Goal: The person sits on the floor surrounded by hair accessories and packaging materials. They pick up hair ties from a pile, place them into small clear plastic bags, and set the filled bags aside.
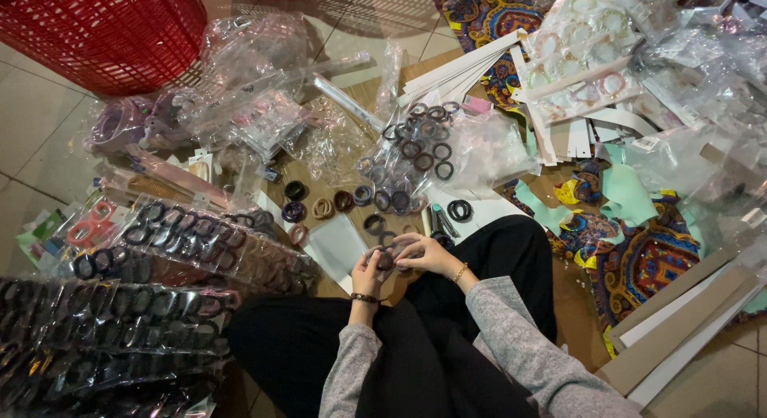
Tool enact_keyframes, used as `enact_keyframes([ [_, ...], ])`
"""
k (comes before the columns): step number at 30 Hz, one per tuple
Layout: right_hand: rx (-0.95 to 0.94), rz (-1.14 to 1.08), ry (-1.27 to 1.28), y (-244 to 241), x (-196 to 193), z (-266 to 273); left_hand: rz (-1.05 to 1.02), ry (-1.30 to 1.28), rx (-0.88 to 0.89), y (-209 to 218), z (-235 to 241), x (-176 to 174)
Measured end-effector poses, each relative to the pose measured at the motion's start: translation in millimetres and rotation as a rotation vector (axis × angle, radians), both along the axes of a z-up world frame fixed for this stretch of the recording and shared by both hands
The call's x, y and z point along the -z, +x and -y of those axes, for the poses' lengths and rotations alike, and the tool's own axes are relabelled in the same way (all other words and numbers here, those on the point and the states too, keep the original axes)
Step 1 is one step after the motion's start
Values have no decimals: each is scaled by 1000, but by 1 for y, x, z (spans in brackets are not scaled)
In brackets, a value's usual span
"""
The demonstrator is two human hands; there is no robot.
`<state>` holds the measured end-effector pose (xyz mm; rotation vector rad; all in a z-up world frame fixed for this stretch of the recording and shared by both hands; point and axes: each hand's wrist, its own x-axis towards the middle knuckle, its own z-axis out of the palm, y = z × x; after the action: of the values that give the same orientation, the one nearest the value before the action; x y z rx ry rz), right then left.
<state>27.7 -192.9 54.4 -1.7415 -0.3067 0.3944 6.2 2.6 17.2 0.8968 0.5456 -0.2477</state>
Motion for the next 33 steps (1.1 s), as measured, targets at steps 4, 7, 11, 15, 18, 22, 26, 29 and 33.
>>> enact_keyframes([
  [4, 43, -11, 30, 1, -6, -1, -6, -44, -62, 2, -3, 3],
  [7, 116, -19, 65, 3, -4, 0, -30, 25, -106, 4, -9, 26],
  [11, 303, -28, 151, 6, 1, 0, -22, 18, -183, 8, -13, 48],
  [15, 383, -37, 200, 3, -13, -3, -31, -8, -199, 9, -14, 50],
  [18, 387, 8, 164, 2, -16, -5, -38, -13, -198, 4, -12, 22],
  [22, 412, -17, 198, 1, -15, -6, -26, -44, -206, 6, -13, 37],
  [26, 422, -33, 222, 1, -15, -6, -24, -42, -202, 4, -13, 30],
  [29, 418, -24, 212, 1, -13, -6, -27, -42, -200, 1, -13, 21],
  [33, 429, -20, 203, -1, -19, -8, -32, -36, -189, 0, -12, 13],
])
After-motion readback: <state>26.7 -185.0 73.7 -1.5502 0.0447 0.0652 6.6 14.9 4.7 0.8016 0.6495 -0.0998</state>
